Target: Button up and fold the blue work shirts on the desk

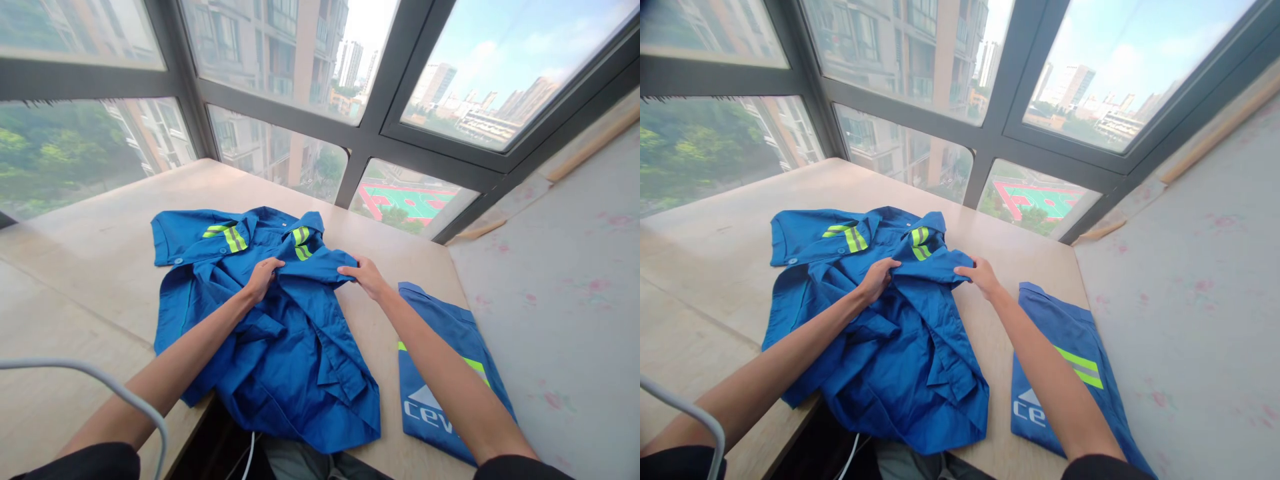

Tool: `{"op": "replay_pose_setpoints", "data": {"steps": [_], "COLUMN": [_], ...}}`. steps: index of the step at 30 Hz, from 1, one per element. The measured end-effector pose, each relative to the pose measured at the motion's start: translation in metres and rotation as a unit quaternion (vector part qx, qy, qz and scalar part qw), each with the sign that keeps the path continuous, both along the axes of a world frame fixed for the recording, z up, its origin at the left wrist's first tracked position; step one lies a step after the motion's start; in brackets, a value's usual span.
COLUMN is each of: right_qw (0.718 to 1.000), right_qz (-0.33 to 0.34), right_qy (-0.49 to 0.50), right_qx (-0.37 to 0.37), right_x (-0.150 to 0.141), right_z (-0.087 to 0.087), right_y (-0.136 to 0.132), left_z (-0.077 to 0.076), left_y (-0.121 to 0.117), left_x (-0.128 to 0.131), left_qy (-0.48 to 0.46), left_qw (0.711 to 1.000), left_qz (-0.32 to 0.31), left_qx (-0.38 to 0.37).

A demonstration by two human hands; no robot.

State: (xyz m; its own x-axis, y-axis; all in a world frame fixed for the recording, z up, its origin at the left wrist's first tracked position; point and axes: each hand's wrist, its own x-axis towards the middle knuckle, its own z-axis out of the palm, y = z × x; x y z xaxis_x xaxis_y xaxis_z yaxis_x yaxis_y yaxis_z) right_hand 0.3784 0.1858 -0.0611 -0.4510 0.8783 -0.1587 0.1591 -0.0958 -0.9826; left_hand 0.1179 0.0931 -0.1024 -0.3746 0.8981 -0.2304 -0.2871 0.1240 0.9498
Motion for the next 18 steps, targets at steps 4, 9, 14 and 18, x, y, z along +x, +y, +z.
{"op": "replay_pose_setpoints", "data": {"steps": [4, 9, 14, 18], "right_qw": [0.972, 0.967, 0.962, 0.942], "right_qz": [-0.141, -0.14, -0.064, -0.052], "right_qy": [0.139, 0.094, -0.244, -0.325], "right_qx": [0.129, 0.191, 0.104, 0.066], "right_x": [0.017, 0.039, 0.048, 0.044], "right_z": [0.042, 0.058, 0.012, -0.02], "right_y": [0.016, 0.027, 0.025, 0.022], "left_z": [0.005, 0.012, 0.012, 0.012], "left_y": [0.005, 0.013, 0.029, 0.049], "left_x": [0.003, 0.018, 0.02, 0.008], "left_qy": [-0.032, -0.045, -0.058, -0.057], "left_qw": [0.999, 0.998, 0.995, 0.993], "left_qz": [0.013, -0.049, 0.001, 0.008], "left_qx": [0.025, 0.004, -0.083, -0.105]}}
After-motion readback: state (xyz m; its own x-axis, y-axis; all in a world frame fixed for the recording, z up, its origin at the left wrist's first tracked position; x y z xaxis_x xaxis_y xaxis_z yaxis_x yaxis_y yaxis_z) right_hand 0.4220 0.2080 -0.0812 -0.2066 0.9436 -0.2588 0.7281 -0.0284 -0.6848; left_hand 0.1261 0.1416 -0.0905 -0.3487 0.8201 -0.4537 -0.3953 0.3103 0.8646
